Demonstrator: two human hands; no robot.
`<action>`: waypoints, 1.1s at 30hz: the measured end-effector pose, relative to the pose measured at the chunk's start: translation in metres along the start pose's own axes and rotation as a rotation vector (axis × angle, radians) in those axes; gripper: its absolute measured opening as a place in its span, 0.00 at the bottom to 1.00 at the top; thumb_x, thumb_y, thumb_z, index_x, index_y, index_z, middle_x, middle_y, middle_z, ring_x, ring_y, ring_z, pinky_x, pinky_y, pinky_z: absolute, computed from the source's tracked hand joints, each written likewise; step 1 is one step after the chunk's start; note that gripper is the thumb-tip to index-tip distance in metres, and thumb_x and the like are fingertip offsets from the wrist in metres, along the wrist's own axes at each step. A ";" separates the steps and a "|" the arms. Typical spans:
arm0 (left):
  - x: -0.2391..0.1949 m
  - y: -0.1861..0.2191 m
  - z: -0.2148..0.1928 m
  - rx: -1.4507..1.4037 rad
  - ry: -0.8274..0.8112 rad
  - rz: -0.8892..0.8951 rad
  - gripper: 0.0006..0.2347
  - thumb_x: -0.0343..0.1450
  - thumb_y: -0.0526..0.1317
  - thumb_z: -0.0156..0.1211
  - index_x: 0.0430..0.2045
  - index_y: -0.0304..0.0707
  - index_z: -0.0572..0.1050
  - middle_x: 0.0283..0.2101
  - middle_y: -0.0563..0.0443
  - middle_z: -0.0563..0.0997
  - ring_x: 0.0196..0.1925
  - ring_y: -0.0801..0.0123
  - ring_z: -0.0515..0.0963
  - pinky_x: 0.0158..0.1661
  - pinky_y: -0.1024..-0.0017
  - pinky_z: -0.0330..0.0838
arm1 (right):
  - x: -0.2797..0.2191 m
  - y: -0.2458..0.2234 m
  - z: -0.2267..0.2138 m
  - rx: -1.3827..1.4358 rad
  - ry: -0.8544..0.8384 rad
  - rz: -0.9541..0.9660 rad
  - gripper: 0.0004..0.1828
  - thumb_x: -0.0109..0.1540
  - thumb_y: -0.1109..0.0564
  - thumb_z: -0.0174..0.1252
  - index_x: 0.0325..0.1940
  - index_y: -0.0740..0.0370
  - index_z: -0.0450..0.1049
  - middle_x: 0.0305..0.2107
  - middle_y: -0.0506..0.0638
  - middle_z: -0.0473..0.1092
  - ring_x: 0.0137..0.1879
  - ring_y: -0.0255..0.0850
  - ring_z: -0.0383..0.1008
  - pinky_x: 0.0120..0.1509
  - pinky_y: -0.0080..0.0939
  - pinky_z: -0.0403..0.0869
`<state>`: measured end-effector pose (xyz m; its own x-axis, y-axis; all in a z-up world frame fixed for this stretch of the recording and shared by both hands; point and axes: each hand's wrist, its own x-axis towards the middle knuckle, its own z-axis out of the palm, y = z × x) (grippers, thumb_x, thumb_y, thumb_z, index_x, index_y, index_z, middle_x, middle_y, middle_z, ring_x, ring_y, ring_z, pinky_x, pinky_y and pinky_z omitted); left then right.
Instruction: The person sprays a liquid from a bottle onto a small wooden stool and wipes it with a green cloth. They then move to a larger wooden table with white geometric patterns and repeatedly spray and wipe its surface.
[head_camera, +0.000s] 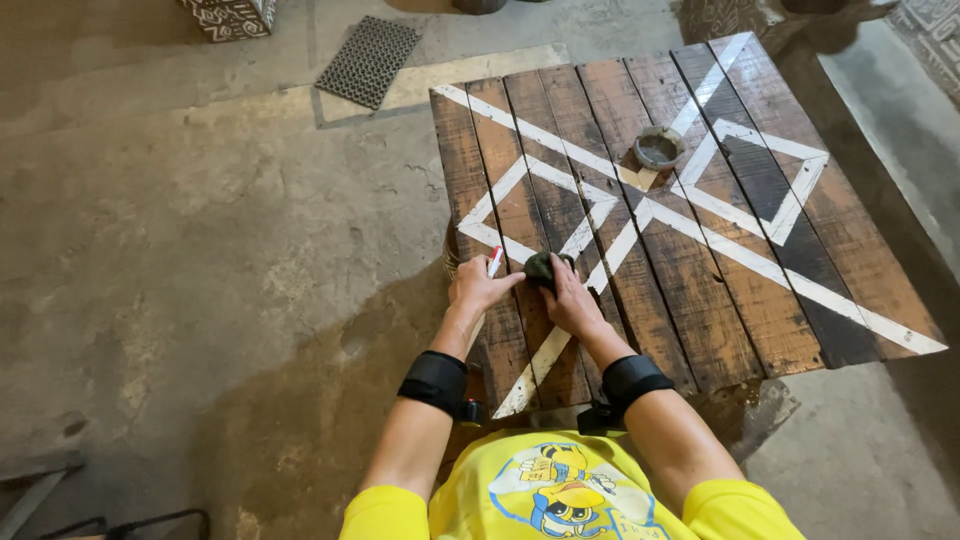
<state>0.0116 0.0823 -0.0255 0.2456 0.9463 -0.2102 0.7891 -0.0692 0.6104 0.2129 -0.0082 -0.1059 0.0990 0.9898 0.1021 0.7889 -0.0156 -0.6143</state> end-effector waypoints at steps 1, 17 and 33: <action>0.000 0.000 0.000 0.000 0.002 0.000 0.29 0.55 0.66 0.72 0.27 0.36 0.77 0.30 0.42 0.82 0.34 0.52 0.83 0.36 0.55 0.76 | 0.001 0.000 -0.001 0.000 0.001 -0.002 0.41 0.64 0.53 0.56 0.77 0.68 0.48 0.68 0.69 0.58 0.76 0.66 0.52 0.78 0.56 0.55; -0.010 -0.002 -0.011 -0.076 0.021 -0.031 0.25 0.56 0.63 0.74 0.27 0.40 0.79 0.29 0.44 0.83 0.33 0.55 0.84 0.35 0.58 0.76 | 0.035 -0.008 -0.023 0.188 0.157 0.138 0.29 0.69 0.54 0.50 0.74 0.62 0.58 0.60 0.67 0.68 0.65 0.65 0.69 0.68 0.56 0.68; -0.055 0.031 -0.056 -0.664 0.578 0.261 0.12 0.68 0.42 0.72 0.33 0.34 0.77 0.28 0.47 0.83 0.30 0.68 0.83 0.34 0.69 0.76 | 0.133 0.023 0.056 -0.305 0.144 0.109 0.43 0.65 0.42 0.53 0.80 0.56 0.47 0.75 0.67 0.46 0.79 0.72 0.38 0.80 0.69 0.39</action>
<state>-0.0085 0.0457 0.0480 -0.0907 0.9490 0.3019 0.2190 -0.2767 0.9357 0.2104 0.1313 -0.1507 0.2596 0.9504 0.1714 0.9118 -0.1828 -0.3677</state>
